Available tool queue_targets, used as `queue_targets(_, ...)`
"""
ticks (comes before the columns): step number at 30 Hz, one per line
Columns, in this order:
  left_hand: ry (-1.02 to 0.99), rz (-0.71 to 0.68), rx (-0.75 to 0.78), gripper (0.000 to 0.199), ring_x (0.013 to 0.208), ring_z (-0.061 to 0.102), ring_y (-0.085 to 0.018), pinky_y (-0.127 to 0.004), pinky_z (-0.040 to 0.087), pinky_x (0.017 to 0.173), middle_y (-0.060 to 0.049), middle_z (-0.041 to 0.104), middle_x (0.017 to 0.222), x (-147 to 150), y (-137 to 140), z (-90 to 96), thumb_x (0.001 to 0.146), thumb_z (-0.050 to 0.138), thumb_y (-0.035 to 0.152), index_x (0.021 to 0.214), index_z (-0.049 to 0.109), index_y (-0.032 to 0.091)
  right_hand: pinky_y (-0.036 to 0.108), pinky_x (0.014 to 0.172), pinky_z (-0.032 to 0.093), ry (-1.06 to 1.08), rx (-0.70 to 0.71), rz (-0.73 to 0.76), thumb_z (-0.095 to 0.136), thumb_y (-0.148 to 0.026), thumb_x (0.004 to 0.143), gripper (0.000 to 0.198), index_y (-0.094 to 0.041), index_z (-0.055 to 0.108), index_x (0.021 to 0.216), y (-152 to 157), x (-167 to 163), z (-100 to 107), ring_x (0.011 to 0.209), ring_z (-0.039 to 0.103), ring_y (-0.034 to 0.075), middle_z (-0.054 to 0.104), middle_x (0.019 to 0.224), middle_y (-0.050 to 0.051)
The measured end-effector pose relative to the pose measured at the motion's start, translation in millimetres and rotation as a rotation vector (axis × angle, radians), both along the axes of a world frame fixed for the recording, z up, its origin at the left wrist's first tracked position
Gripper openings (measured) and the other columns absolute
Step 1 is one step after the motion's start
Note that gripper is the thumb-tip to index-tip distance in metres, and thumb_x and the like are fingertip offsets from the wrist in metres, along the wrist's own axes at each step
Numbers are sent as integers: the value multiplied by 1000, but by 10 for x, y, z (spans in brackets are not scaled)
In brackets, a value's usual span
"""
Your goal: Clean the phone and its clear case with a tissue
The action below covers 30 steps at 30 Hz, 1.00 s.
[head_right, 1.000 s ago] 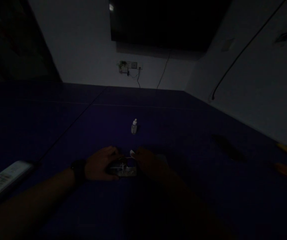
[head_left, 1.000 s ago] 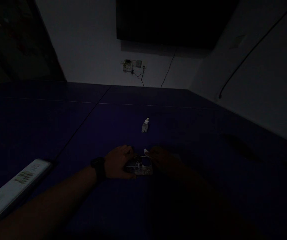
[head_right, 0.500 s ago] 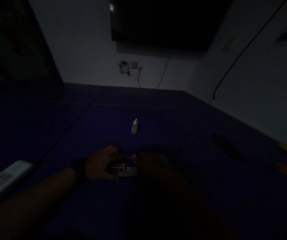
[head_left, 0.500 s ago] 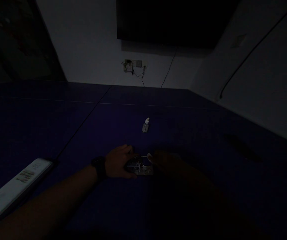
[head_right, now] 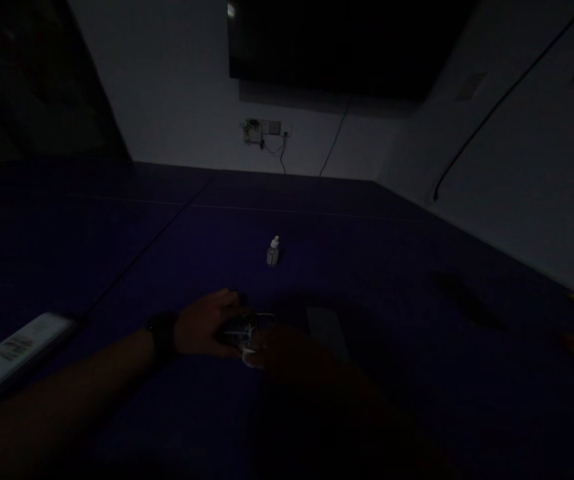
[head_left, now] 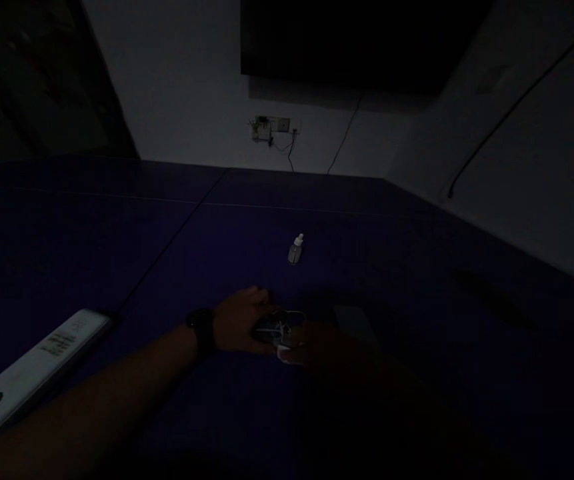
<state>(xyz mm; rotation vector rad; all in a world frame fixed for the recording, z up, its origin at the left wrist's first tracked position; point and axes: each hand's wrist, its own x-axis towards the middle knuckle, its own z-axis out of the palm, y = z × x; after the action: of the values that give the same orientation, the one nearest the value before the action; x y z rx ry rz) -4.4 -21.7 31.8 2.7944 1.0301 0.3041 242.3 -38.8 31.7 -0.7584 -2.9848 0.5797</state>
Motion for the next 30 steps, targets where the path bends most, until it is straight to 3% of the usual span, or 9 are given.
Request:
queue_targets(5,-12,-12,17,76,87,53,-25,-36,45,73,-7,57,100,-5,6,-16,75,60,80,123,61,21,33,84,53,-20,-36,-95,51,-24,100,26,-23,70,117,21,155,149,98,68,20,71,117,9)
queue_targets(8,-14,-23,18,74,87,53,-25,-36,46,74,-7,57,99,-5,17,-21,75,62,77,123,60,21,33,85,53,25,8,-52,50,-23,100,26,-25,70,118,35,63,25,96,67,18,71,116,8)
queue_targets(12,-3,-21,1,71,87,53,-24,-35,45,74,-7,57,100,-4,28,-14,76,64,74,123,61,21,46,98,47,61,108,63,54,-20,97,27,-26,71,118,45,-55,-134,112,61,24,68,122,11)
queue_targets(16,-10,-19,-5,78,89,53,-25,-36,45,75,-7,57,101,-10,30,-21,74,62,80,127,59,22,40,94,49,29,47,48,52,-22,99,26,-25,71,117,47,109,34,109,62,23,68,122,10)
queue_targets(20,-18,-12,-8,79,89,53,-26,-37,45,74,-7,58,101,-14,25,-35,74,60,81,126,59,22,36,84,52,-16,-11,-118,48,-28,101,28,-25,69,119,40,232,177,97,66,21,69,116,9)
queue_targets(26,-35,-21,-25,78,87,52,-24,-35,44,74,-7,57,99,-13,38,-37,74,60,81,124,60,22,43,99,46,27,132,73,54,-19,97,30,-24,68,124,41,-139,28,115,60,25,67,126,11)
queue_targets(30,-37,-29,-27,81,89,52,-25,-35,44,74,-7,57,100,-20,52,-46,71,62,82,125,60,22,42,94,48,17,94,38,55,-20,96,27,-22,70,118,48,-134,68,109,63,25,70,119,12)
